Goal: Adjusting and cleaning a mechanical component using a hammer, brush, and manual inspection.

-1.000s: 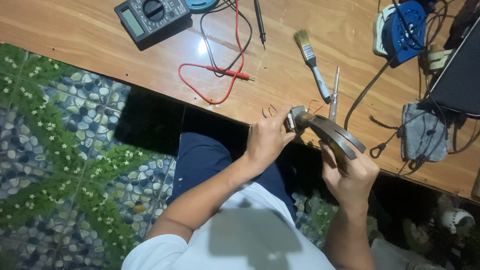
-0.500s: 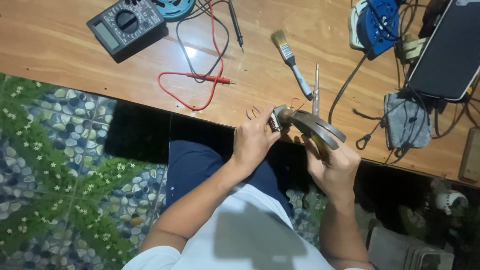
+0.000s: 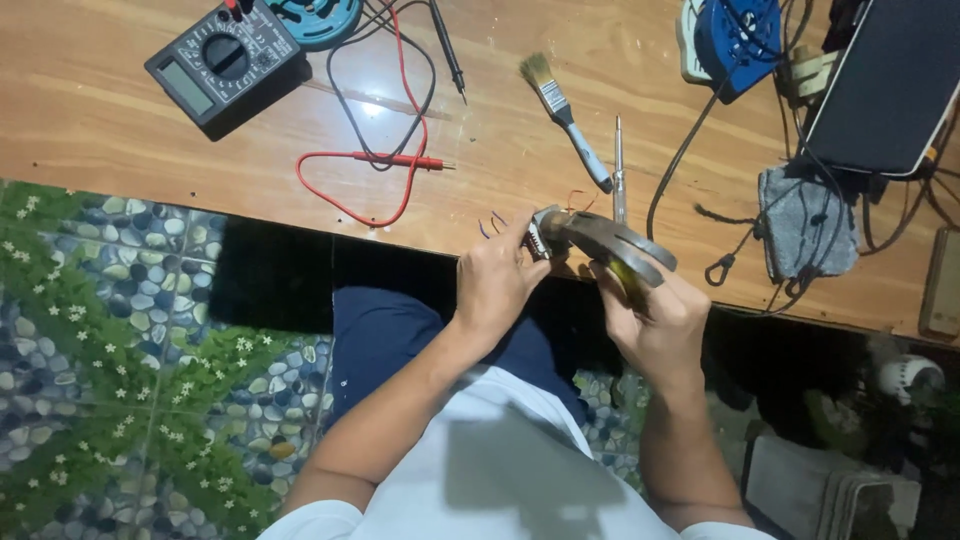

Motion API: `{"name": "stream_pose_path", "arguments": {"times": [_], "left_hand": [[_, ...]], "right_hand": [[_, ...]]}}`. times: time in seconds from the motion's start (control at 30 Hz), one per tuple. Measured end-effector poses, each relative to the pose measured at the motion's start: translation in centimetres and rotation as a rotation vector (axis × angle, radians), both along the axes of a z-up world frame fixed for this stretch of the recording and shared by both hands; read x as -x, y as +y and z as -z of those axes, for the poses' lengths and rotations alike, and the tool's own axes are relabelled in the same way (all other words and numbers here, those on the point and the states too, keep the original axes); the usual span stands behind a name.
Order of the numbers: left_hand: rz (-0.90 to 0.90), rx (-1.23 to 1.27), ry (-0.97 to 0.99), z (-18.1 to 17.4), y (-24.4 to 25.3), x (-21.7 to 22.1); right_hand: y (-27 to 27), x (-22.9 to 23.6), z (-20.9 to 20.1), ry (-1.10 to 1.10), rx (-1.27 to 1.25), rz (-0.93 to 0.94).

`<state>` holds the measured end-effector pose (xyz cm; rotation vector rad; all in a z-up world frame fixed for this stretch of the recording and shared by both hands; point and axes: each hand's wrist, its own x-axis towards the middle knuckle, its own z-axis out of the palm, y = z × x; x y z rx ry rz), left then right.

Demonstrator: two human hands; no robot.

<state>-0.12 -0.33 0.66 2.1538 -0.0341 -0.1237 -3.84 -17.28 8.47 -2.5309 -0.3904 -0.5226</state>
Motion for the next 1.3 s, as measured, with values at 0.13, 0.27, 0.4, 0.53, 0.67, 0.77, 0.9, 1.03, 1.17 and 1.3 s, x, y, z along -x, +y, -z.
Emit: {"name": "stream_pose_path", "arguments": {"times": [0.13,0.27,0.4,0.53,0.67,0.77,0.9,1.03,1.17,1.3], "left_hand": [[-0.015,-0.011,0.001,0.9,-0.1,0.1],[-0.011,0.010,-0.014,0.5,-0.2,0.0],[-0.016,0.008,0.000,0.0,-0.1,0.0],[-0.002,-0.007,0.010,0.4,-0.2,-0.1],[-0.007,-0.016,0.021,1.0,-0.1,0.0],[-0.007,-0.027,0.018,1.4,-0.4,0.1],[-0.004,-0.033,0.012,0.7,-0.1,0.0],[-0.011,-0.019,-0.007,0.3,-0.1,0.2],[-0.011,-0.026,-0.020,1.1,-0.2,0.2],[-0.014,0.002,-0.003,1.3,-0.1,0.4]], "right_hand": [[-0.1,0.0,0.3,-0.011,-0.011,0.008],[-0.2,0.0,0.4,-0.020,-0.026,0.012],[-0.3,-0.1,0.6,-0.022,-0.041,-0.002],[-0.4,-0.2,0.8,-0.003,-0.052,0.011],[-0.1,-0.3,0.4,-0.010,-0.024,-0.008],[-0.2,-0.3,0.5,-0.011,-0.019,-0.005],[-0.5,-0.3,1.1,-0.028,-0.036,0.001],[-0.4,-0.4,0.7,-0.010,-0.011,0.000],[0.0,-0.5,0.4,-0.017,-0.038,-0.006],[-0.7,-0.4,1.0,-0.020,0.025,-0.009]]}}
